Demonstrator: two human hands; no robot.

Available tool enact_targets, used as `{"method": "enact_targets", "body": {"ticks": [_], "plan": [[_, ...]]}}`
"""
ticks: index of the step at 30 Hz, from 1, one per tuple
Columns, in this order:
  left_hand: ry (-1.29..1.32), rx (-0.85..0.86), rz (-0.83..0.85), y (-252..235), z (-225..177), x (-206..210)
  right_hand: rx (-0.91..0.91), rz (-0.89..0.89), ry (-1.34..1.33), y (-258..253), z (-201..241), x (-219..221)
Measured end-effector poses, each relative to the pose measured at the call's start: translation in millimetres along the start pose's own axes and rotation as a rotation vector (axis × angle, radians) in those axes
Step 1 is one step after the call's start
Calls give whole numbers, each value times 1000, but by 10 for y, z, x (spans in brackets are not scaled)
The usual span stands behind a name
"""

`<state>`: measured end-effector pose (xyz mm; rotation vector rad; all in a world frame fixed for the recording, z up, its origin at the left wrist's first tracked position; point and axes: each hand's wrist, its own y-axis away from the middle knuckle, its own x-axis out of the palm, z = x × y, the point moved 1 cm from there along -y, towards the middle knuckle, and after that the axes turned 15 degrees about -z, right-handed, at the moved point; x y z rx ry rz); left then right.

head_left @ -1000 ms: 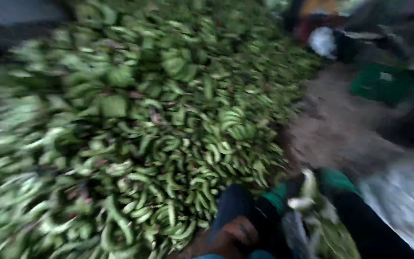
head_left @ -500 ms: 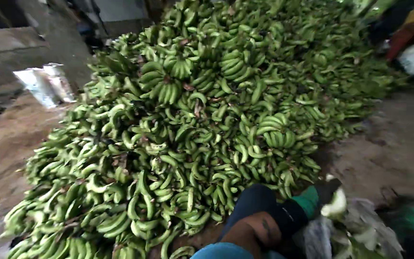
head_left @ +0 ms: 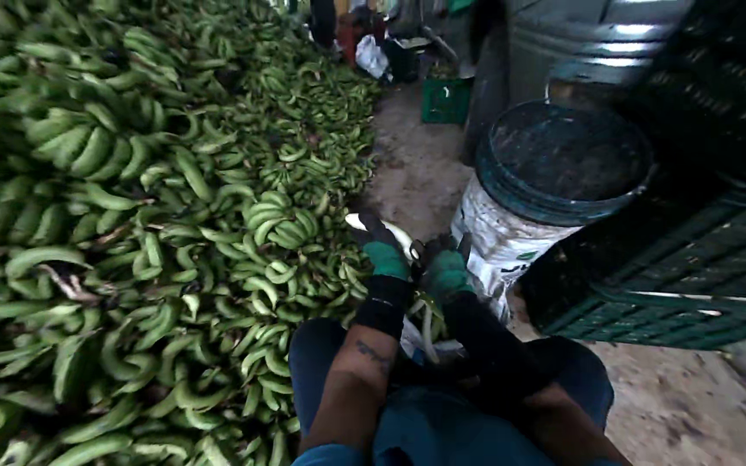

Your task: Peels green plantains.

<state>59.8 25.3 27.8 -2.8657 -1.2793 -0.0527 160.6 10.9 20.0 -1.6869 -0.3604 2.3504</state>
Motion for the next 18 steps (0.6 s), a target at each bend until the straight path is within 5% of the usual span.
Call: {"method": "enact_targets", "body": {"ticks": [4,11,18], "plan": [[80,3,-18,-86,34,115,70,61,-17,-80,35,-17],[-145,148,542,-104,294,-233,-58,212,89,-441,-15,-71],[0,74,740,-215,325,-430,-193,325,199,-831,66,-29]]}}
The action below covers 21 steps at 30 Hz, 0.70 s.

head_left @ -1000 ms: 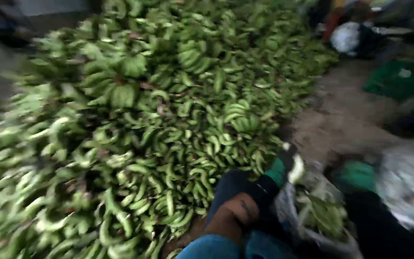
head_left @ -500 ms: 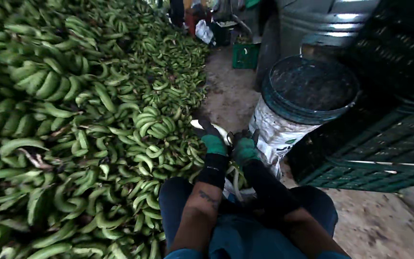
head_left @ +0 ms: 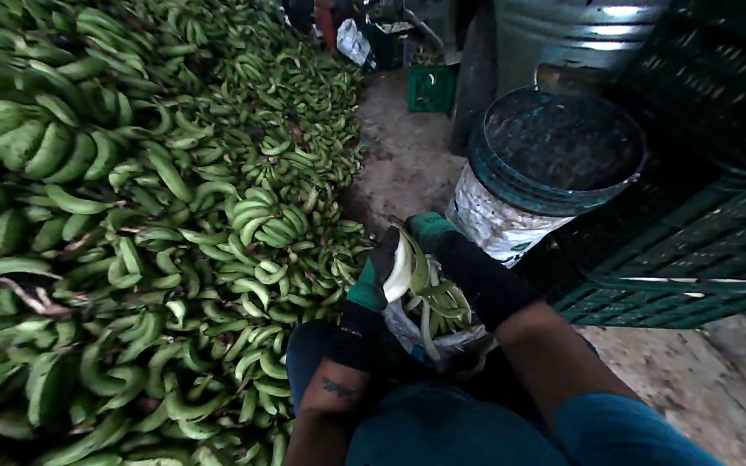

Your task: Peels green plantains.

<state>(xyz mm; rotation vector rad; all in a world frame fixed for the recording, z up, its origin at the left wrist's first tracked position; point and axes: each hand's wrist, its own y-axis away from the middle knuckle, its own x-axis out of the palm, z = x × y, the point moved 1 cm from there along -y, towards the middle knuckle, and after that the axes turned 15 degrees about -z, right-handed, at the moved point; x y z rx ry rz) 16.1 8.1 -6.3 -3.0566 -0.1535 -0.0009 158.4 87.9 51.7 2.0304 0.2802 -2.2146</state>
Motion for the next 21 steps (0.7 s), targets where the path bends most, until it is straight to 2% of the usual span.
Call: {"method": "enact_targets", "body": {"ticks": [4,6,8,10,12,14,18,21], "plan": [[126,-145,59,10,30,-4,116,140,23,-90,37,-118],[291,-228,48,-150,161,10,166,24,53,-200,-56,42],[435,-315,-34,-305,243,15,175,-90,41,-216,-121,155],[420,-286,-183,-349,247,0,142,-165,-14,-94,-88,194],[299,-224,-363,-318,210,14,69,-221,-48,94,-13,252],[297,-244,-443,-292,109,70,11,-308,-99,306,56,346],[217,-224,-456,-165,-26,161,-26,-430,-63,514,126,530],[175,-164,-391,-184,108,229,32,-310,-63,448,108,465]]}}
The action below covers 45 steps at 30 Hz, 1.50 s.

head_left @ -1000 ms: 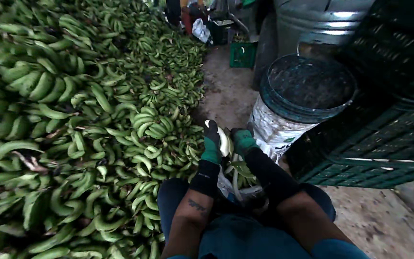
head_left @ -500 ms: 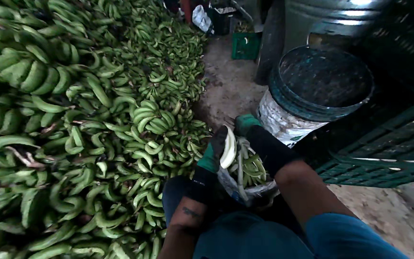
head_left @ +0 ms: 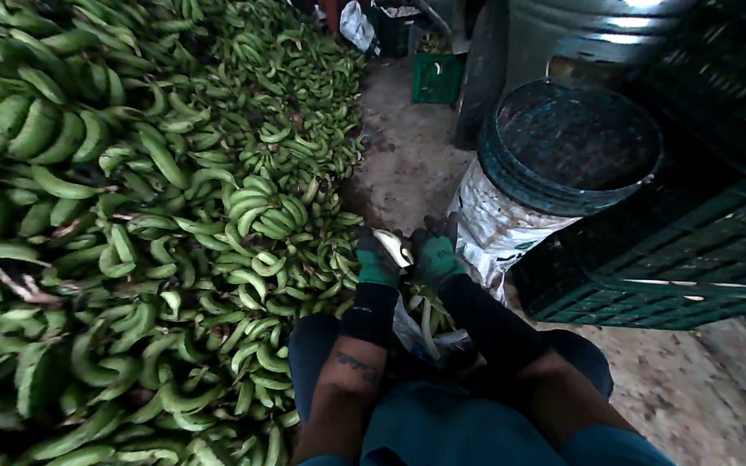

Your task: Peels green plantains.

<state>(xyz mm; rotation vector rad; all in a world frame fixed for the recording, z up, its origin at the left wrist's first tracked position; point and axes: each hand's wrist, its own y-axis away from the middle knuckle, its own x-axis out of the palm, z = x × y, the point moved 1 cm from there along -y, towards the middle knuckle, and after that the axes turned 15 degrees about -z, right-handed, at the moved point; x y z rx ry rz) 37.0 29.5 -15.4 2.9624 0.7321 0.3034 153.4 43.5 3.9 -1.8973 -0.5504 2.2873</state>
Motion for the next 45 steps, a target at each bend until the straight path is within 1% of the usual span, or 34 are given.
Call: {"method": "enact_targets", "body": {"ticks": [2,3,6,9,10,13,14,17,19,21,23,25,28,30,32,34,37,40,42,45], "plan": [[-187,110,81,22,56,-17,30,105,4,-91,-41,-66],[-256,134,134,50,40,-35,29,116,-3,-141,-79,-74],[-282,95,190,-6,122,-49,12,158,36,-269,-133,-81],[-444,289,321,2,119,-90,24,270,103,-397,-157,-173],[-408,268,343,40,102,-100,30,301,112,-416,-178,-202],[-136,59,397,42,55,-155,45,355,119,-481,-155,-235],[-66,2,437,8,72,-179,54,372,130,-505,-145,-233],[63,-89,520,-41,47,-197,77,419,149,-607,-223,-135],[51,-48,492,-74,7,-256,146,404,150,-651,-236,-55],[76,-44,428,-149,55,-334,194,310,158,-670,-218,-29],[212,-146,349,-189,80,-345,191,202,110,-633,-211,-89],[322,-260,313,-223,54,-325,115,145,84,-561,-136,-225],[493,-382,287,-326,69,-232,-76,139,54,-398,-36,-355],[572,-398,253,-387,91,-174,-210,113,53,-275,-25,-324],[572,-393,242,-404,100,-165,-299,122,79,-115,4,-322],[553,-369,239,-372,75,-131,-365,83,121,22,3,-255],[400,-293,204,-266,87,-116,-299,143,140,132,119,-273],[248,-233,206,-114,131,-129,-148,185,133,68,157,-265],[241,-236,198,-62,164,-101,-62,166,118,-40,124,-234],[274,-241,249,-51,201,-130,31,202,113,-248,69,-192]]}}
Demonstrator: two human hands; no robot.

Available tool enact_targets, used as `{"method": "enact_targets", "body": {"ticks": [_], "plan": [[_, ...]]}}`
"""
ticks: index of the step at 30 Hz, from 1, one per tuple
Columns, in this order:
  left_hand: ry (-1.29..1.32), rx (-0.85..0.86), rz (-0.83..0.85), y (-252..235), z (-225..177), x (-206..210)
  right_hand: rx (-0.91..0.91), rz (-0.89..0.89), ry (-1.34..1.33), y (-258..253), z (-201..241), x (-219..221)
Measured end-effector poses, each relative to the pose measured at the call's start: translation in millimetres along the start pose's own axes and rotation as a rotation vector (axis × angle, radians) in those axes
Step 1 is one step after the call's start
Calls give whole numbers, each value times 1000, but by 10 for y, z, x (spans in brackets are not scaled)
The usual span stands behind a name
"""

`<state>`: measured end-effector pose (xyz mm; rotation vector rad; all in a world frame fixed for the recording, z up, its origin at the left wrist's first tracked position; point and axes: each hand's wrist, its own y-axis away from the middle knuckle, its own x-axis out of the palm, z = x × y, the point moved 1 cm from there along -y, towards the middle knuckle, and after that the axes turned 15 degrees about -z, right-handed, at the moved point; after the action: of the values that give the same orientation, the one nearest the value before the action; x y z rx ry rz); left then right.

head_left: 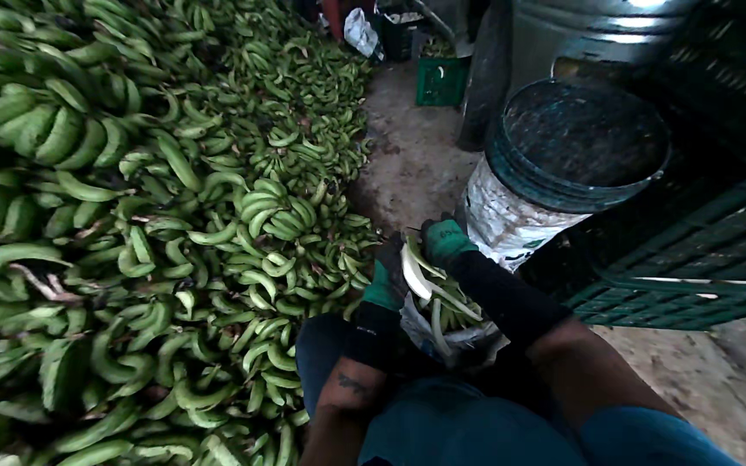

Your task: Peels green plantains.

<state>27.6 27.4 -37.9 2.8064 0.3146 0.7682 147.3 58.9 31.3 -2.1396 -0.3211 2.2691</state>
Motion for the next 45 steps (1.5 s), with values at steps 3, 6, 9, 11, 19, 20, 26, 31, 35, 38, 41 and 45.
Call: {"method": "enact_targets", "body": {"ticks": [3,6,9,11,19,20,26,31,35,38,41,45], "plan": [[34,9,85,52,-37,-84,8,97,35,-201,-17,-2],[124,-95,177,2,-30,-177,91,243,50,-175,133,-268],[217,-217,150,-22,-75,-196,154,316,84,-130,179,-411],[271,-240,160,-58,-91,-217,143,345,170,-200,105,-359],[272,-119,174,-201,-66,-315,-3,137,-5,-173,-369,41],[294,-107,190,-226,-52,-323,-18,134,-40,-90,-340,23],[380,0,307,-312,-5,-371,-131,36,-147,356,-164,158],[425,49,248,-378,-69,-404,-209,-94,-180,445,-178,460],[394,135,290,-370,25,-568,-201,39,-102,452,17,399],[252,258,175,-275,-60,-574,-230,68,-91,454,188,309],[185,289,99,-331,-180,-539,-320,19,-91,453,310,244],[88,307,27,-370,-218,-530,-417,53,-51,443,439,70]]}}
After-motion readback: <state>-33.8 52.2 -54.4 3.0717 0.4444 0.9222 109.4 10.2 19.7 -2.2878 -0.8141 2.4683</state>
